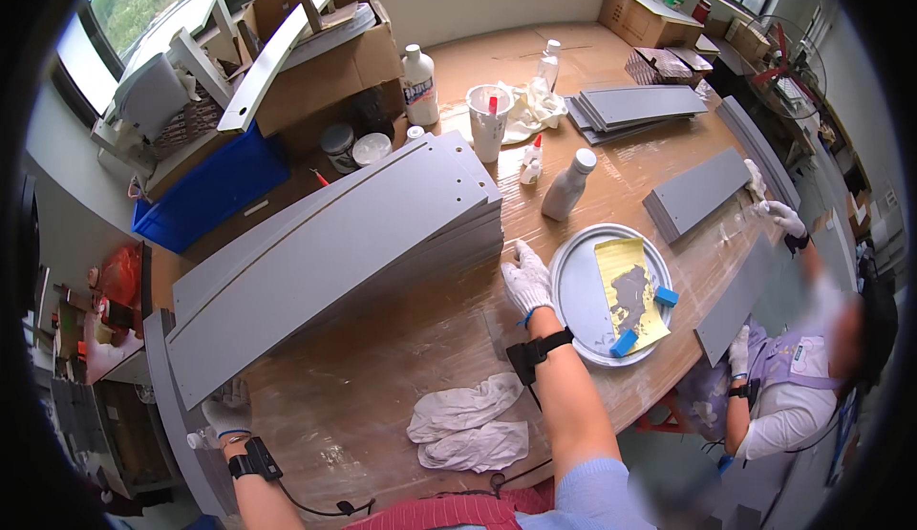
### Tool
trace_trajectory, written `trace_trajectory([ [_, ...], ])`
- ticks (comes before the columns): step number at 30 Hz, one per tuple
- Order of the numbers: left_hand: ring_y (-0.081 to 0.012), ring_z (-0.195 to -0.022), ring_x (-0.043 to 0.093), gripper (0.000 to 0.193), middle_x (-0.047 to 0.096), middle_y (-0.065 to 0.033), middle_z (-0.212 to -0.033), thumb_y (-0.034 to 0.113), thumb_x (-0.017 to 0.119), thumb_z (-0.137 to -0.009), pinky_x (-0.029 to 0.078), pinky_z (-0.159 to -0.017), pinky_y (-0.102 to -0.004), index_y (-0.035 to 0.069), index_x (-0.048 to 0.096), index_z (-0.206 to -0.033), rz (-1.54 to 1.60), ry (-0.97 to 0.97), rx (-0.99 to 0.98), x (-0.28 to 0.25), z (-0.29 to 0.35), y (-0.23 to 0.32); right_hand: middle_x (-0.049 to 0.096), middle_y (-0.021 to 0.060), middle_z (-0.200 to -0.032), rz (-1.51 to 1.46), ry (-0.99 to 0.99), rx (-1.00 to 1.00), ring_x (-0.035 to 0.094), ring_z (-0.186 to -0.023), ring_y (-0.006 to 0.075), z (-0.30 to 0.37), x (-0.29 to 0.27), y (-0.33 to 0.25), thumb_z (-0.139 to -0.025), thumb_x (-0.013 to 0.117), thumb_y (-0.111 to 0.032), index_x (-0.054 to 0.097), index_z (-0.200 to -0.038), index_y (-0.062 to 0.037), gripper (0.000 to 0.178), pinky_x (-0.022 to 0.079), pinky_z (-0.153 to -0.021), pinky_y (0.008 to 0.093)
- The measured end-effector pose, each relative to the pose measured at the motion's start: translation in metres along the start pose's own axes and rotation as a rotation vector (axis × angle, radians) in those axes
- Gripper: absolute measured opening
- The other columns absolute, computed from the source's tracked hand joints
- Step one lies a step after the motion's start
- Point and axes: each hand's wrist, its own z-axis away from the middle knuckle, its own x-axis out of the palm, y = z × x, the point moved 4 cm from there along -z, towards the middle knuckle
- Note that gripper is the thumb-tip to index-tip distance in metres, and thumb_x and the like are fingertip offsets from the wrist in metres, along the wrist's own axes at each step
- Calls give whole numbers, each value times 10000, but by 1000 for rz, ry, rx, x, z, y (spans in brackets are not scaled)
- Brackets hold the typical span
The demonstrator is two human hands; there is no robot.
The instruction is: The person wipes a gray rectangular panel with a white cloth, then uses a blue sanding block to smooth the edges and surfaces. They repeatedly flip the panel to work on different sides and wipe it down between sanding passes. The person stacks the finished panel with others on the table.
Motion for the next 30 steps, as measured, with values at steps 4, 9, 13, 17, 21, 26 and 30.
trace_trajectory([
  [4, -245, -1212, 560, 489, 574, -76, -1313, 452, 505, -992, 493, -1001, -418, 109, 526, -1340, 28, -125, 103, 15, 18, -5, 646, 173, -1289, -211, -13, -57, 632, -1148, 253, -38, 0, 26, -880, 623, -157, 516, -1424, -9, 574, 482, -982, 332],
  [9, -222, -1058, 622, 517, 643, -80, -1201, 524, 435, -1028, 525, -835, -361, 72, 591, -1224, 20, 27, 222, 23, 57, 31, 632, 14, -1098, -799, 118, -18, 552, -857, 61, -7, -20, -17, -967, 551, -11, 557, -1390, -39, 424, 457, -707, 210],
  [13, -202, -872, 672, 500, 695, -66, -1049, 505, 468, -1019, 569, -695, -333, 64, 623, -1200, -25, -264, 150, 45, 95, 60, 652, 22, -1055, -871, 79, -78, 583, -836, 69, 31, -41, -51, -988, 587, -70, 585, -1317, -34, 331, 464, -696, 198],
  [17, -170, -875, 676, 362, 691, -61, -1032, 337, 582, -989, 574, -680, -317, 53, 619, -1211, -389, -421, 171, 70, 112, 70, 650, 32, -1014, -1003, -278, -37, 586, -813, 97, 71, -32, -90, -1002, 602, -200, 593, -1276, -50, 313, 466, -691, 222],
  [21, -159, -898, 675, 336, 687, -62, -1054, 152, 640, -942, 573, -728, -312, 13, 587, -1244, -313, -519, 91, 59, 110, 65, 626, 96, -1104, -1098, -660, 54, 588, -890, 172, 138, 4, -154, -1014, 569, -406, 523, -1354, -59, 488, 481, -708, 257],
  [26, -149, -908, 660, 395, 679, -61, -1049, 72, 739, -848, 560, -803, -301, 1, 590, -1207, -239, -543, 134, 26, 133, 58, 618, 96, -1308, -1197, -633, 32, 631, -1034, 199, 164, 16, -194, -1065, 480, -360, 482, -1415, -86, 444, 551, -806, 299],
  [30, -131, -936, 614, 368, 660, -55, -1071, 43, 729, -858, 515, -847, -287, -10, 583, -1193, -276, -600, 163, 6, 156, 74, 626, 87, -1310, -1274, -655, 99, 641, -1083, 202, 168, 11, -178, -1084, 437, -302, 512, -1361, -76, 366, 586, -818, 313],
])
